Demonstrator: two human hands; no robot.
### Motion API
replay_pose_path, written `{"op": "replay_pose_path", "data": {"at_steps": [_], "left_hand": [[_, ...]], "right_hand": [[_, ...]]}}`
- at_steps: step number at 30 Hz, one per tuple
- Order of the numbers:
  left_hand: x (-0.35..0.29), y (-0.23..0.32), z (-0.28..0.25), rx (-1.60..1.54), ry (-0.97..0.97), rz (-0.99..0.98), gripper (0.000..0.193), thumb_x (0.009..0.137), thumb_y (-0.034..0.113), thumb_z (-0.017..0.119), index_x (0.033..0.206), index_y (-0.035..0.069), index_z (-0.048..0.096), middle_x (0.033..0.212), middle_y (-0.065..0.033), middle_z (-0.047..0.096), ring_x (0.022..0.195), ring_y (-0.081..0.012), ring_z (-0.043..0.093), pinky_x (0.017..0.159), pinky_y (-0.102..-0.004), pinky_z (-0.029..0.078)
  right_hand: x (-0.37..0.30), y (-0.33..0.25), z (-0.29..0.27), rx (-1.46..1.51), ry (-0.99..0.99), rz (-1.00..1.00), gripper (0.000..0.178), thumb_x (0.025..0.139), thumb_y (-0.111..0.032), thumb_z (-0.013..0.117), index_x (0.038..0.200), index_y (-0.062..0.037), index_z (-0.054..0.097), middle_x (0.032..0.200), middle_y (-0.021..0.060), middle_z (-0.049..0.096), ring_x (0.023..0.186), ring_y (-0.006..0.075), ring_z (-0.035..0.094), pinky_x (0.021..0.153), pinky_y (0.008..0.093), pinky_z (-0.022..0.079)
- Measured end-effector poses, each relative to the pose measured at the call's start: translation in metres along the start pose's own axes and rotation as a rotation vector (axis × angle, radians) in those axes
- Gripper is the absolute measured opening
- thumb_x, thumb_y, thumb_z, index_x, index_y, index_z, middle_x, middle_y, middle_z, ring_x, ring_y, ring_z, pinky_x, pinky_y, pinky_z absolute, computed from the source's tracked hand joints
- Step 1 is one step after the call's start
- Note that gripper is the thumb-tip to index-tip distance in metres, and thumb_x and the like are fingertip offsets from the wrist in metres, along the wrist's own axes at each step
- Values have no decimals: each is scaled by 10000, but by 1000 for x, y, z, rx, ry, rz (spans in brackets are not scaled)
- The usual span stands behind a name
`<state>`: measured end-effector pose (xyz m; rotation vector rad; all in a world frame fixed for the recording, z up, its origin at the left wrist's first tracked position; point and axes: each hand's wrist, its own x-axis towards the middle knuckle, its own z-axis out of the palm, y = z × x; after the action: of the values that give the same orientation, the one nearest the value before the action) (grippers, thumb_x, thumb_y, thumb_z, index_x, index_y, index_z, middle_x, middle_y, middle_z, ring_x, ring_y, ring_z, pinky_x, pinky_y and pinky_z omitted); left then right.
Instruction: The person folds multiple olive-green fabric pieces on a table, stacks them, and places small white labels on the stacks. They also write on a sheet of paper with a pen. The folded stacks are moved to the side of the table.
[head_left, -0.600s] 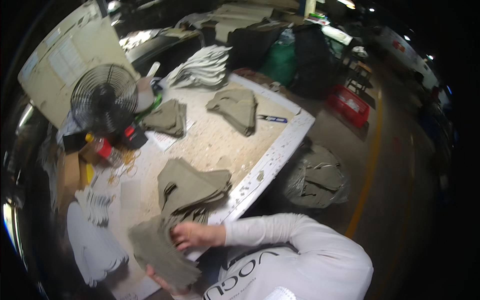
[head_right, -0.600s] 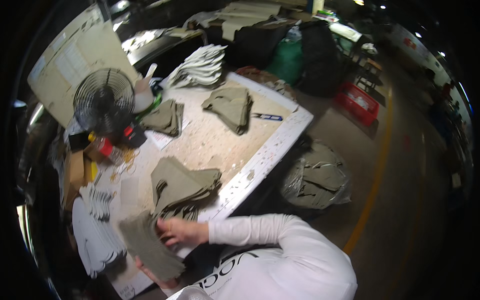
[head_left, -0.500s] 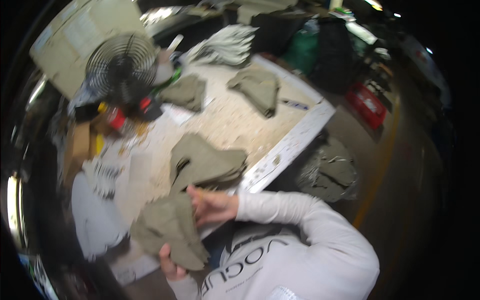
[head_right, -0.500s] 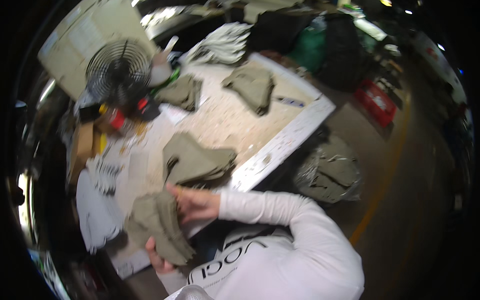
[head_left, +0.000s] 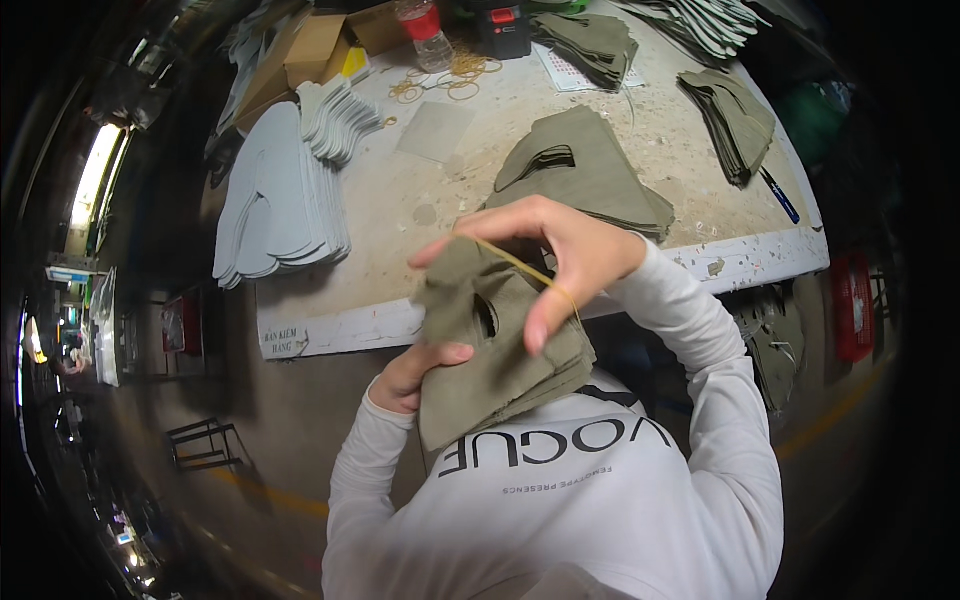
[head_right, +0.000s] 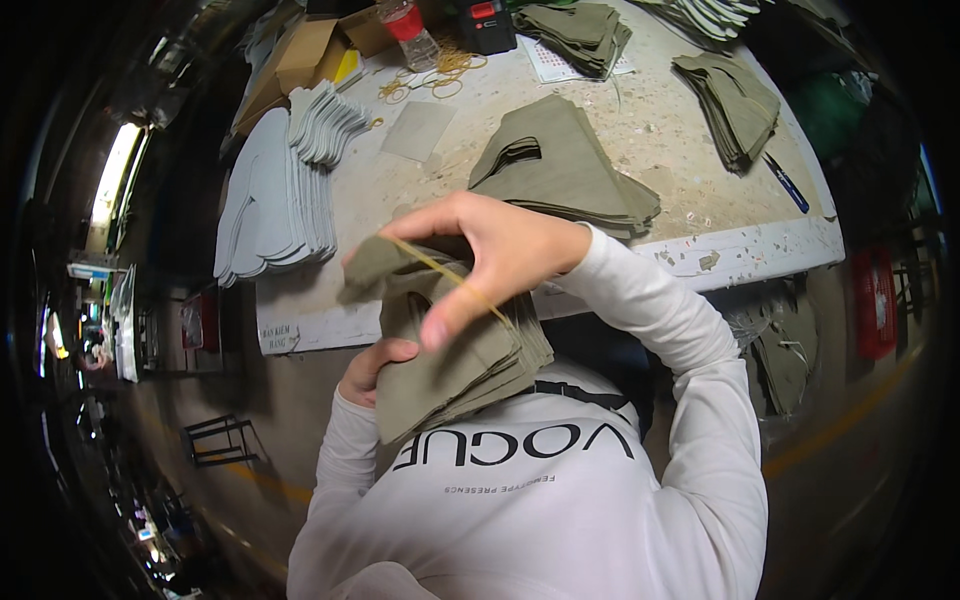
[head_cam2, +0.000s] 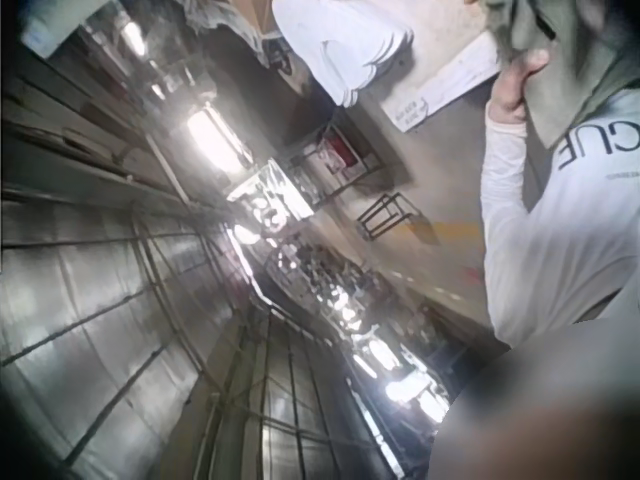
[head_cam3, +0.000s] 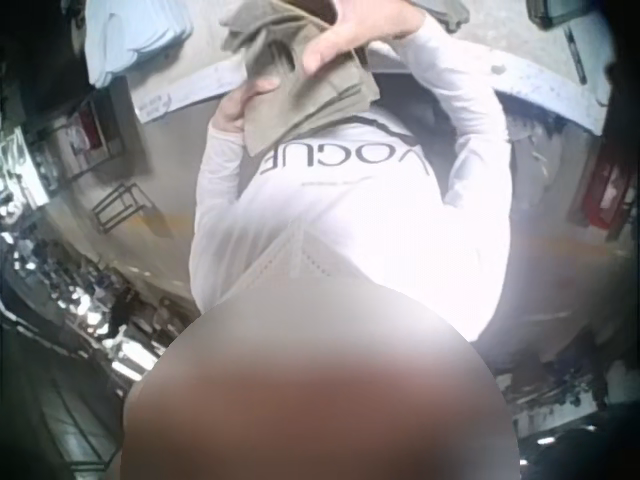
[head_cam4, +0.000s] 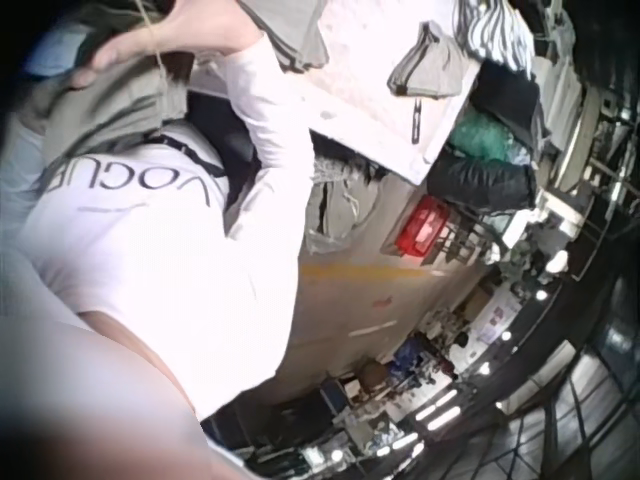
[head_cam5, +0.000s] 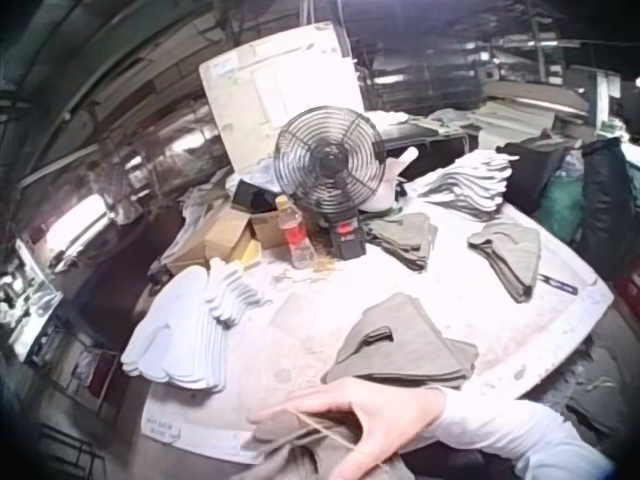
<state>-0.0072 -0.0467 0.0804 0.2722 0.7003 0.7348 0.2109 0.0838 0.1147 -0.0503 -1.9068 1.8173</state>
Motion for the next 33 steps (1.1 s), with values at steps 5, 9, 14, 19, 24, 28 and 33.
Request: {"op": "replay_pose_path", "data": {"at_steps": [5,9,14,19,24,28,33], "left_hand": [[-4,2,-5,78,-111,46,596,855,136,608,1399,34,386,1298,-146,546,1210,-258,553,1036,-385,460],[5,8,-17,-162,-373,-29,476,938,262,511,1318,-20,465,1224,-168,603,1095,-283,621,967,-406,499],[7,15,-17,-326,-10,354,475,959,326,480,1296,-8,509,1218,-177,625,1059,-301,640,949,-438,510],[4,38,-35,-397,-82,699,468,954,348,492,1282,15,529,1226,-159,623,1058,-296,639,925,-450,523],[9,39,-47,-438,-265,752,525,968,348,454,1352,-9,465,1340,-183,543,1184,-339,561,1017,-485,452],[20,27,-37,-294,-214,640,542,929,310,514,1378,17,430,1344,-160,538,1184,-312,561,1016,-441,458],[3,11,-15,126,64,368,628,853,166,580,1415,-6,358,1352,-152,510,1198,-274,550,1004,-391,463]], "right_hand": [[12,-25,8,-366,-113,-343,859,552,-480,902,1192,29,638,897,72,653,840,226,634,786,327,474],[4,-35,27,-415,-204,-414,665,677,-524,809,1066,5,698,787,22,570,747,180,573,822,337,409],[-26,-33,35,-313,-86,-422,497,708,-399,820,1005,-14,718,700,4,592,634,164,582,631,297,439],[-72,-30,8,19,91,-616,639,727,-453,813,1086,60,682,735,54,703,598,118,628,691,292,524],[-84,-3,25,1076,656,-394,1190,695,-625,733,1496,40,158,1579,200,152,1466,250,163,1168,533,185],[-46,47,75,1036,488,145,1127,760,-764,529,1496,20,194,1563,188,212,1454,313,200,1129,606,225],[-49,50,38,845,319,20,990,859,-746,431,1470,17,273,1432,131,446,1325,206,437,1096,381,361]]}}
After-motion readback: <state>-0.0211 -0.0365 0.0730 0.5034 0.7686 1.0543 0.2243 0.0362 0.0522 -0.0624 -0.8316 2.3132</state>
